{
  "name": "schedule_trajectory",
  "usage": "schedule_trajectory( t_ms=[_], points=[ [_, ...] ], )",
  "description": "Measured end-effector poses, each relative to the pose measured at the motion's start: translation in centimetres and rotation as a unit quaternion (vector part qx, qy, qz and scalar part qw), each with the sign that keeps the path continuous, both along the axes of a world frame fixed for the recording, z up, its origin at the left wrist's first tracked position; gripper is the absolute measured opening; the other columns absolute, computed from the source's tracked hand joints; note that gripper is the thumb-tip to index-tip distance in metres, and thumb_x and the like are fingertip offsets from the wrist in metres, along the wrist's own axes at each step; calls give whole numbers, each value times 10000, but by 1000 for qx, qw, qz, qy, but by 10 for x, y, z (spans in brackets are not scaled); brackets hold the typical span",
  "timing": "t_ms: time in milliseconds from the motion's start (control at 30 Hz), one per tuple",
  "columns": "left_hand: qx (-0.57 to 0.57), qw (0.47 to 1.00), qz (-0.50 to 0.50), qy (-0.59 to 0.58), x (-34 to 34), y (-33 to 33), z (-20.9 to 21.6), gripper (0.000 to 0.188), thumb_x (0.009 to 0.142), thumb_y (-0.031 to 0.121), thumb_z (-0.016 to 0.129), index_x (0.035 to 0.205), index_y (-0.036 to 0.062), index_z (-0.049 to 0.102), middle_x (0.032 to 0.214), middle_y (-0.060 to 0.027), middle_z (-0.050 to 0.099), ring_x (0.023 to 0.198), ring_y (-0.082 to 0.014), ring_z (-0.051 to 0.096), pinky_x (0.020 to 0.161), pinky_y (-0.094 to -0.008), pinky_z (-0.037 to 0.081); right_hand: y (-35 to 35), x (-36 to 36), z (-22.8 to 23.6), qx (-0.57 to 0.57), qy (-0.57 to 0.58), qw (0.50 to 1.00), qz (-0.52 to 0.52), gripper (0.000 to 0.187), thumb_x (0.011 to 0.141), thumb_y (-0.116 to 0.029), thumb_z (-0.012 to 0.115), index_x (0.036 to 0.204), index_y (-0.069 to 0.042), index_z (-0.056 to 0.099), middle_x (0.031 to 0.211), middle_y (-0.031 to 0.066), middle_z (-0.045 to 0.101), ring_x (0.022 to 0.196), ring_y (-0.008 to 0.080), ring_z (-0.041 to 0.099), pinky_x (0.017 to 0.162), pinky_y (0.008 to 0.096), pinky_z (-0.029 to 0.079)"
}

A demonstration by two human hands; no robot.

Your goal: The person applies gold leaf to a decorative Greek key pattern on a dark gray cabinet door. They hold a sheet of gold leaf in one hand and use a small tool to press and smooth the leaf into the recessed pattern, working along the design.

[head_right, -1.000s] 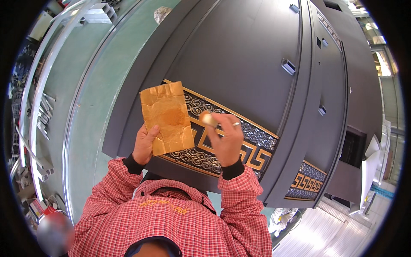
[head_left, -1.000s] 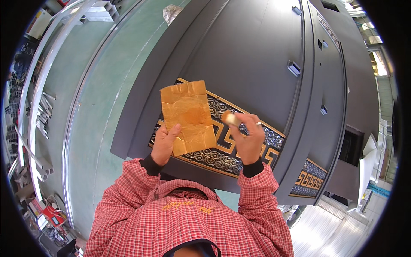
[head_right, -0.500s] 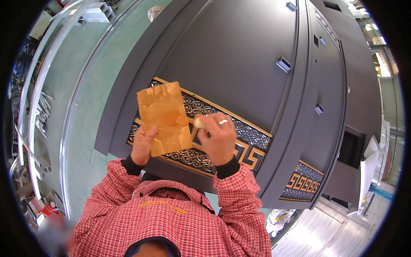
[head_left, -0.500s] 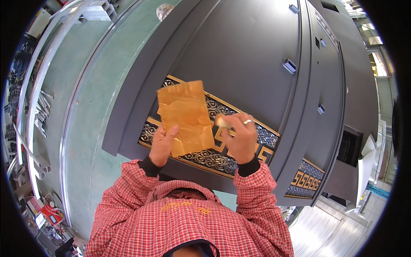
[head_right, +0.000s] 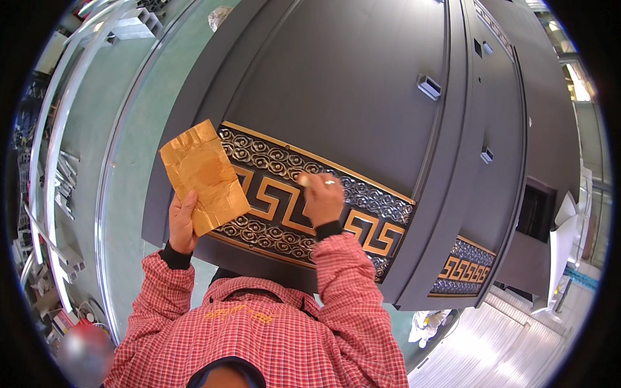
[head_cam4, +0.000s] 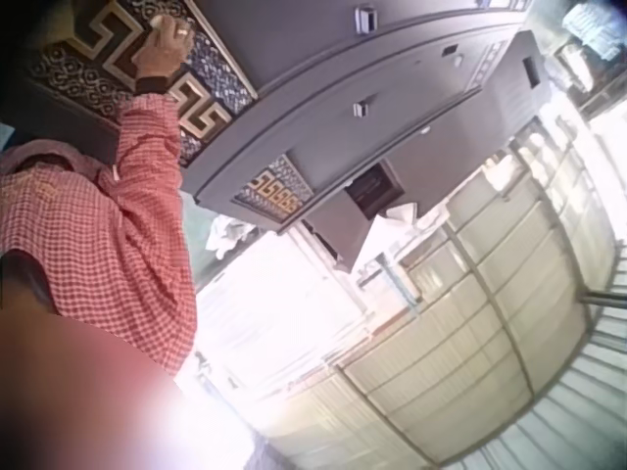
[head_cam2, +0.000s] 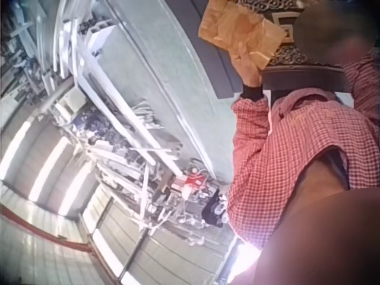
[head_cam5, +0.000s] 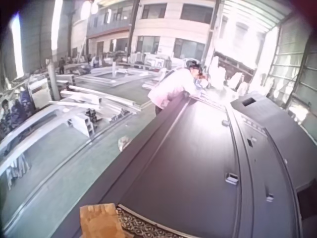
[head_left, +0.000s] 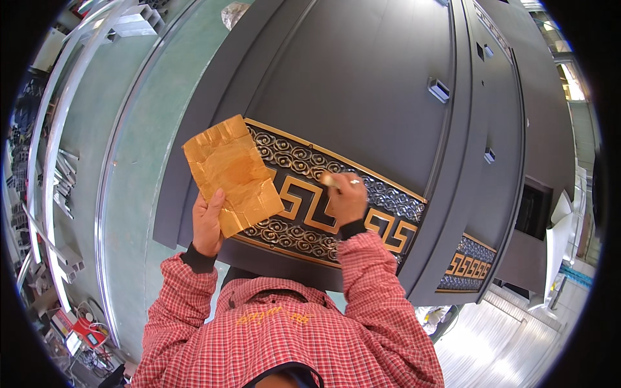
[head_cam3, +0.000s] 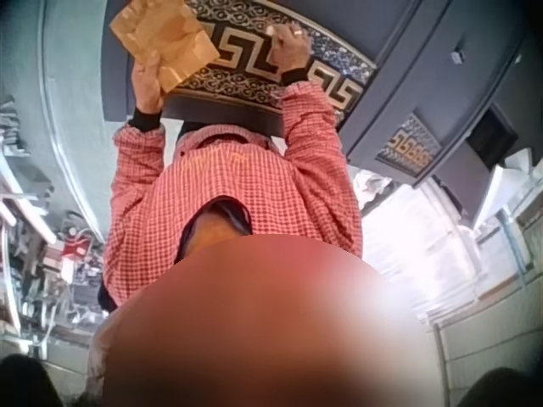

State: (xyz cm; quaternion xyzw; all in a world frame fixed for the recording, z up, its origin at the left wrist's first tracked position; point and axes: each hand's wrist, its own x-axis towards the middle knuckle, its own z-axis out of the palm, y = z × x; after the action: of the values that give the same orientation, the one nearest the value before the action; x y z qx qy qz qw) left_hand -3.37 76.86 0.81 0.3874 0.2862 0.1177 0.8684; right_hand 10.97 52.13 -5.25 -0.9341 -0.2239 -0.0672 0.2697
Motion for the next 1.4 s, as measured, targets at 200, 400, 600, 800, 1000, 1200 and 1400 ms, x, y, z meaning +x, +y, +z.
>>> schedule_trajectory(
  t_ms=[200, 400, 600, 800, 1000, 1200, 1400],
  points=[
    [-4, 1000, -6, 7, 5, 4, 1, 321, 978, 122, 449, 1271, -9, 418, 1216, -124, 559, 1051, -202, 598, 893, -324, 511, -71, 8, 10, -39, 27, 990, -129, 186, 735, -30, 656, 910, -93, 640, 915, 103, 597, 861, 309, 579, 736, 393, 469],
    [15, 999, -35, 6, 8, 7, -5, 336, 979, 132, 443, 1288, 4, 405, 1243, -129, 547, 1059, -222, 604, 891, -346, 521, 17, 6, -6, -5, 1, 999, -34, 248, 735, -82, 664, 963, -149, 594, 908, 72, 568, 884, 287, 566, 745, 411, 455],
    [14, 1000, -19, 6, 7, 11, 3, 311, 982, 134, 443, 1257, -10, 429, 1210, -123, 568, 1045, -205, 606, 889, -325, 517, -82, 20, -2, -76, 36, 983, -161, 242, 717, -61, 656, 950, -112, 622, 925, 102, 578, 910, 311, 559, 762, 442, 452],
    [17, 999, -37, 5, 11, 9, 0, 317, 983, 137, 441, 1265, -6, 419, 1215, -125, 564, 1044, -208, 607, 890, -329, 517, -23, 15, -13, -72, 34, 988, -132, 207, 763, -120, 630, 969, -114, 622, 959, 103, 585, 920, 317, 563, 791, 439, 446],
    [32, 999, -36, 12, 9, 13, 4, 332, 979, 134, 444, 1279, -3, 405, 1223, -128, 559, 1058, -220, 603, 896, -345, 517, -3, 13, -8, -56, 10, 993, -100, 228, 743, -108, 654, 968, -136, 631, 899, 66, 591, 897, 277, 564, 777, 421, 445],
    [25, 999, -29, 6, 7, 13, 4, 332, 978, 127, 445, 1281, -1, 402, 1224, -127, 557, 1059, -226, 604, 889, -344, 521, -85, 8, 4, -35, 41, 979, -195, 154, 763, -110, 661, 916, -89, 667, 908, 103, 610, 857, 300, 580, 708, 416, 466],
    [35, 998, -48, 0, 12, 9, 5, 330, 981, 129, 435, 1283, 2, 399, 1222, -130, 559, 1052, -229, 610, 882, -346, 529, 5, -10, -1, 10, 5, 999, -50, 169, 758, -66, 657, 912, -135, 655, 902, 45, 605, 885, 277, 581, 769, 396, 460]
  ],
)
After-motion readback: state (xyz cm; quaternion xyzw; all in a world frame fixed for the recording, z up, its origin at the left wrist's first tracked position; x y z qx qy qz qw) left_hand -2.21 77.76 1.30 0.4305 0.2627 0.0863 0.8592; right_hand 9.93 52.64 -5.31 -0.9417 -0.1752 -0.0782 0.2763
